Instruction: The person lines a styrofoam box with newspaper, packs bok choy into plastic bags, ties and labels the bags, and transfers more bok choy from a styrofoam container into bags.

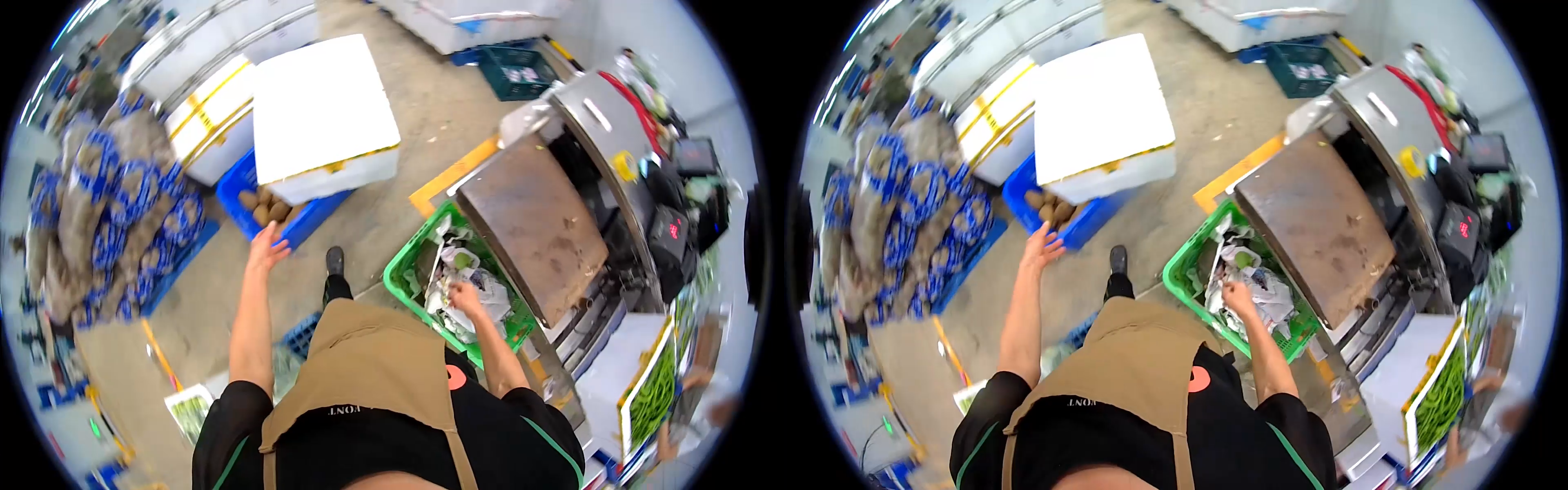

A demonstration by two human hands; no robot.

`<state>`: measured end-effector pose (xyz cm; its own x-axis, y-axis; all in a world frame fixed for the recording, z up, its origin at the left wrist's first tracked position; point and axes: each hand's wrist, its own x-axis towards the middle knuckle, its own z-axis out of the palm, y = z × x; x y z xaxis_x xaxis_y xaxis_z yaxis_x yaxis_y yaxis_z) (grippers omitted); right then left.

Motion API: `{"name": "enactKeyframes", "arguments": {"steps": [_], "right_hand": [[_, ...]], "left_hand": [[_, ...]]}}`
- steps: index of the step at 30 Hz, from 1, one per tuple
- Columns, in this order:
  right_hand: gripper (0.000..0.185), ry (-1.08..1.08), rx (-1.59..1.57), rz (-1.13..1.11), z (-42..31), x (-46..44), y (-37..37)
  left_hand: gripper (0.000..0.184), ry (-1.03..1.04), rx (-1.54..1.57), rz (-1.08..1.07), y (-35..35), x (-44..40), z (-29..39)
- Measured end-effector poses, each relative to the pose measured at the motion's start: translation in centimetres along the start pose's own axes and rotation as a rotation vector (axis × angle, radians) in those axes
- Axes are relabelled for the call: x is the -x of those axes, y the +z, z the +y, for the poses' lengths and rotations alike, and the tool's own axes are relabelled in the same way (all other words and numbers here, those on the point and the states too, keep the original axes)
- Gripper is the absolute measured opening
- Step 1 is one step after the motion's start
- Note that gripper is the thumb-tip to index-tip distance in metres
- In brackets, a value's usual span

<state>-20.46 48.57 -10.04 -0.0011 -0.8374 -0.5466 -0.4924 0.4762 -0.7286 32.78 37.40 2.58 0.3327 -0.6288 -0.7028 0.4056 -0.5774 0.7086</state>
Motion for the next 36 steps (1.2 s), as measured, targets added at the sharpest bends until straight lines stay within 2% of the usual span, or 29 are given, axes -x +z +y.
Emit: {"name": "enactKeyframes", "arguments": {"steps": [1,3,6,8,10,12,14,16,18,20,22,24,26,27,30,31,33,36], "right_hand": [[0.036,0.119,-0.019,-0.011,-3.4,2.4,-0.4],[0.036,0.155,0.084,0.025,-1.7,1.9,1.3],[0.035,0.302,-0.093,0.090,-3.7,1.4,4.0],[0.034,0.420,-0.341,0.146,-6.3,0.9,6.1],[0.036,0.501,-0.402,0.091,-8.4,-0.9,7.8],[0.038,0.481,-0.316,0.035,-10.4,-2.7,9.1],[0.040,0.441,-0.399,0.048,-13.2,-3.4,9.4],[0.045,0.401,-0.447,0.112,-15.7,-4.1,9.0],[0.045,0.341,-0.485,0.158,-17.3,-4.1,8.0],[0.041,0.307,-0.483,0.213,-18.3,-3.8,6.9],[0.039,0.358,-0.403,0.279,-19.0,-3.5,5.8],[0.039,0.384,-0.328,0.294,-17.9,-4.6,6.2],[0.039,0.342,-0.304,0.276,-16.0,-6.7,6.1],[0.038,0.337,-0.293,0.284,-15.6,-8.3,6.2],[0.039,0.313,-0.341,0.232,-16.5,-13.2,3.4],[0.039,0.245,-0.276,0.249,-17.0,-15.3,2.2],[0.047,0.135,-0.094,0.221,-17.5,-20.0,-0.8],[0.060,0.244,-0.608,0.233,-26.2,-23.5,-8.7]], "left_hand": [[0.073,-0.009,-0.029,0.027,0.1,-2.8,1.6],[0.079,-0.032,-0.116,0.058,0.7,-7.0,4.8],[0.084,0.021,-0.272,0.180,2.1,-10.8,9.8],[0.086,0.182,-0.309,0.042,0.7,-16.0,11.2],[0.086,0.228,-0.416,0.140,0.9,-19.6,12.4],[0.089,0.223,-0.513,0.247,0.9,-23.4,13.0],[0.091,0.253,-0.499,0.139,0.3,-27.2,12.8],[0.086,0.196,-0.335,-0.173,-0.4,-30.0,12.3],[0.075,0.160,-0.416,-0.187,0.3,-30.4,12.0],[0.063,0.256,-0.524,-0.190,0.1,-32.9,10.3],[0.059,0.211,-0.407,-0.145,1.2,-32.4,9.9],[0.060,0.179,-0.470,0.076,2.3,-32.1,10.5],[0.062,0.358,-0.453,0.055,3.8,-30.8,11.4],[0.057,0.365,-0.500,0.110,6.3,-27.9,13.5],[0.054,0.431,-0.479,0.119,9.1,-28.0,16.0],[0.053,0.408,-0.620,0.196,10.9,-27.0,17.7],[0.053,0.456,-0.560,0.099,15.5,-24.9,21.1],[0.051,0.516,-0.586,0.017,21.5,-25.0,23.9]]}}
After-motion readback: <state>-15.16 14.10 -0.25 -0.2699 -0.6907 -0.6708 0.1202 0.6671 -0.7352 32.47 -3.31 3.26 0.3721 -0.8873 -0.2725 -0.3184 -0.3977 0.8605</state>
